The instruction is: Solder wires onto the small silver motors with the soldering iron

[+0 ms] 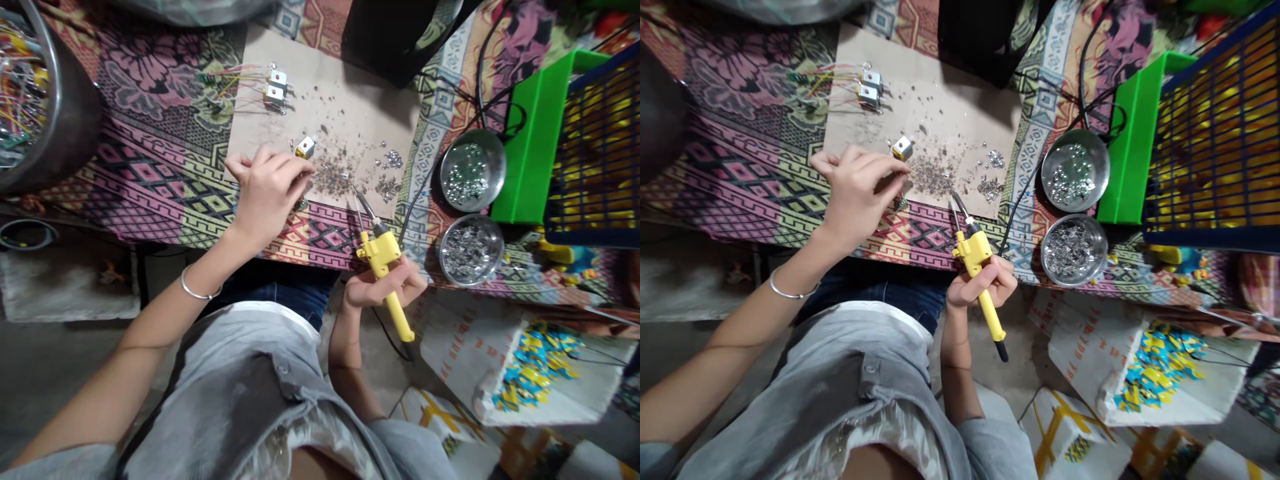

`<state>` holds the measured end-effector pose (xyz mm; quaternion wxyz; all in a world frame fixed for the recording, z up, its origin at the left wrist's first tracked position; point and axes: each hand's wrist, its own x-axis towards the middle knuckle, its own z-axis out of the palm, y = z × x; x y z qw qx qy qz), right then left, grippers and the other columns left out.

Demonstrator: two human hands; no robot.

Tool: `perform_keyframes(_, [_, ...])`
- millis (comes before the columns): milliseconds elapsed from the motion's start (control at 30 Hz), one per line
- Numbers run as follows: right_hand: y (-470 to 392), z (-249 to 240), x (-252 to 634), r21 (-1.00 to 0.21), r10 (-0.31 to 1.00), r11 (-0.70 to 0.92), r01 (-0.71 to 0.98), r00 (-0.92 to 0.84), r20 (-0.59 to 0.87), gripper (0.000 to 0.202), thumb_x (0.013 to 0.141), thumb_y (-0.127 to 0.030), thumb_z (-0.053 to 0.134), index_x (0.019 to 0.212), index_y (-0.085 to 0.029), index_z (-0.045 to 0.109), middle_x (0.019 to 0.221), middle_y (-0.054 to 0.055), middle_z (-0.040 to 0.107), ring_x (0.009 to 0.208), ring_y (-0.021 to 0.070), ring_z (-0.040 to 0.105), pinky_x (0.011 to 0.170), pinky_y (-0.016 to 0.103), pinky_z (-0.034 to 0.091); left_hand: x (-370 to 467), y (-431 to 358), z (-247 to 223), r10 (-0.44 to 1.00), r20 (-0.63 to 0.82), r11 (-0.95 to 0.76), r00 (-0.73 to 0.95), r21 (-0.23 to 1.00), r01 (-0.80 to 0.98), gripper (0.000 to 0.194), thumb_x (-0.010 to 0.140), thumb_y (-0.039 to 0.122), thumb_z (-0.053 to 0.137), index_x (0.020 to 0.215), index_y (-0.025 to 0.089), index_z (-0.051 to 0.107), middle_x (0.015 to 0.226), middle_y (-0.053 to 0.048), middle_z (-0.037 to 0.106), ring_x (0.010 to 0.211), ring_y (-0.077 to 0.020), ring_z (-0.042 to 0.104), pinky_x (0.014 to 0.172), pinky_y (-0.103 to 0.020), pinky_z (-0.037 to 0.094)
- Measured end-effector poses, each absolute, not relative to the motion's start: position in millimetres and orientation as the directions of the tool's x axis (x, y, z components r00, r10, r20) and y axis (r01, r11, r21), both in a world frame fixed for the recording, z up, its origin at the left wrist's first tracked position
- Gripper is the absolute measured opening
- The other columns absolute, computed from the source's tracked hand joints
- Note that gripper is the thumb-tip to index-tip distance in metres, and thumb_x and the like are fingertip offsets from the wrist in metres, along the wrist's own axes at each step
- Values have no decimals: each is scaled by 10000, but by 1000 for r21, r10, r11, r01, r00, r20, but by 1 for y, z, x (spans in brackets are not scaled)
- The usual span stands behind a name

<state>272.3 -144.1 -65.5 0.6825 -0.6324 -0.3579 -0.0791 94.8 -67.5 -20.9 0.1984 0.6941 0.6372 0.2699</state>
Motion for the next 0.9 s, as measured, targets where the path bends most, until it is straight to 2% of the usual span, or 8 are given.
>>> perform_keyframes(67, [-144,-66,272,-808,348,181,560,732,586,171,967,-345,521,829,-263,461,779,-16,397,747,167,528,756,404,505,94,-68,-19,991,132,-73,-8,602,795,103,1012,242,711,1086,299,754,1181,-3,776,1193,-317,617,1141,-613,315])
perform_keyframes(200, [-144,-66,272,-801,345,137,582,730,590,163,977,-347,489,843,-268,440,777,-19,381,738,166,522,764,410,507,99,-79,-15,983,135,15,-124,617,787,139,1036,249,636,1131,305,721,1242,-54,738,1199,-336,620,1104,-549,408])
perform_keyframes(433, [-144,-65,273,-797,365,118,592,721,589,182,976,-383,485,843,-276,423,757,-25,361,703,167,509,734,407,505,98,-88,-20,985,54,73,-166,735,674,121,1086,238,527,1149,282,622,1209,-44,758,1226,-298,683,1184,-510,393])
perform_keyframes(600, [-143,-65,274,-788,359,106,607,715,600,176,966,-381,484,840,-276,420,756,-26,367,705,166,513,744,414,512,91,-84,-29,987,58,27,-151,860,509,146,1118,259,433,1237,281,515,1125,-54,770,1068,-221,763,997,-377,550])
perform_keyframes(667, [-142,-65,273,-785,353,93,612,717,601,171,968,-377,474,841,-275,421,761,-23,375,710,167,513,748,417,512,91,-86,-28,985,41,57,-170,845,532,197,1107,251,461,1300,284,480,1110,-54,761,1058,-226,757,1038,-402,536])
perform_keyframes(800, [-140,-65,272,-778,331,70,624,721,608,185,974,-389,460,835,-276,413,768,-22,374,713,169,512,746,422,515,97,-97,-19,966,35,148,-257,740,656,480,1043,233,600,1463,236,367,1145,-91,703,1152,-293,691,1178,-557,412])
perform_keyframes(867, [-140,-65,272,-784,323,105,612,724,609,203,970,-395,490,827,-274,415,768,-26,368,717,165,510,753,415,514,102,-104,-11,954,64,167,-294,698,696,497,1028,238,627,1457,212,377,1219,-126,654,1201,-322,650,1166,-574,403])
perform_keyframes(900, [-139,-65,272,-787,323,124,605,725,608,211,968,-398,507,823,-272,418,766,-28,364,718,162,509,757,411,514,104,-106,-8,953,76,166,-293,677,717,444,1025,242,633,1416,212,427,1249,-137,635,1223,-337,630,1152,-574,407])
